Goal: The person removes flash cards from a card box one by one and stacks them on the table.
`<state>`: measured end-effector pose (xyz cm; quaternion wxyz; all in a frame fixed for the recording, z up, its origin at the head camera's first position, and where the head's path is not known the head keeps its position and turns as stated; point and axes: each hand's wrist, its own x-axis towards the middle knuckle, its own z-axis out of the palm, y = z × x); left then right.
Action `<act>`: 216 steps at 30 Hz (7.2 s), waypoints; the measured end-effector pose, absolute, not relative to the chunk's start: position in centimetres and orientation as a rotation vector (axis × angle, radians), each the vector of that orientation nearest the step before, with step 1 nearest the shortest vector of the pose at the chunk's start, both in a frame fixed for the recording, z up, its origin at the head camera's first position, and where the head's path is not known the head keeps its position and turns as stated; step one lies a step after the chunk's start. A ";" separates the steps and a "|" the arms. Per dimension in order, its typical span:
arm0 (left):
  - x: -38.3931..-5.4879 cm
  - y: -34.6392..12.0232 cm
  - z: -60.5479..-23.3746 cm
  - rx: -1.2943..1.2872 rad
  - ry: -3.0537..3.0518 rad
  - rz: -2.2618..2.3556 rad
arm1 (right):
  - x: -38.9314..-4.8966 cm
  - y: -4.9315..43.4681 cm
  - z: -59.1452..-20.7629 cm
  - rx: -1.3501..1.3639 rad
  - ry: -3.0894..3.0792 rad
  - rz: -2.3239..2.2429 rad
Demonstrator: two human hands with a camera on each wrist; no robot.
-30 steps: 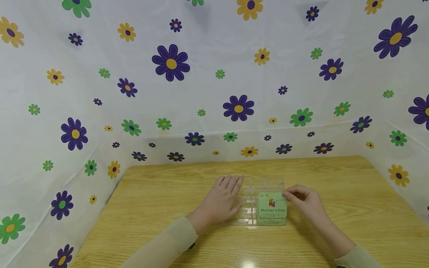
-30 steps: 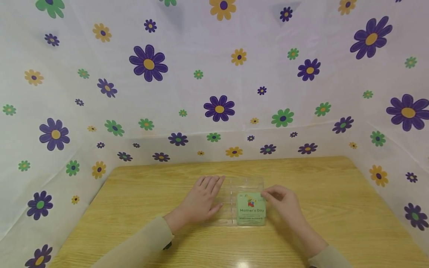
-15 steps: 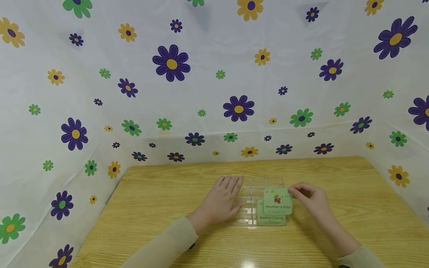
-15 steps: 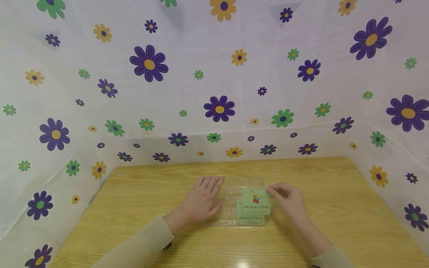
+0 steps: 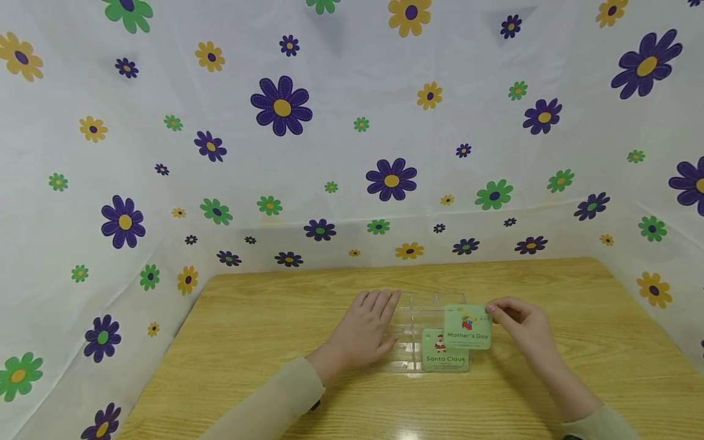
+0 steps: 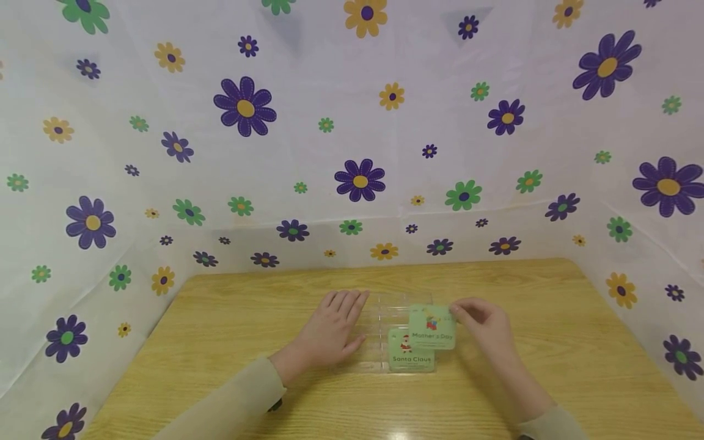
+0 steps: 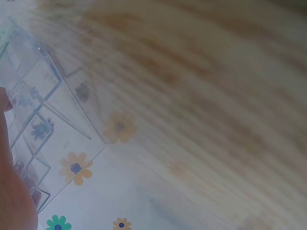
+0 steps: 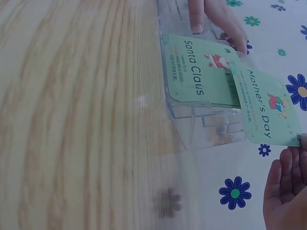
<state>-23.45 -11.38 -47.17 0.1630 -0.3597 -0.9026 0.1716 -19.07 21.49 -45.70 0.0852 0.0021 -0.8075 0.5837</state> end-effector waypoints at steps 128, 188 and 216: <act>-23.6 -11.4 -47.7 -1.015 -2.541 0.470 | -19.6 27.8 -48.6 -0.255 -2.817 1.525; -23.6 -11.4 -47.6 -1.020 -2.545 0.431 | -17.8 21.8 -44.9 0.084 -2.727 1.688; -23.6 -11.4 -47.6 -1.018 -2.532 0.438 | -18.0 20.2 -46.1 0.108 -2.735 1.754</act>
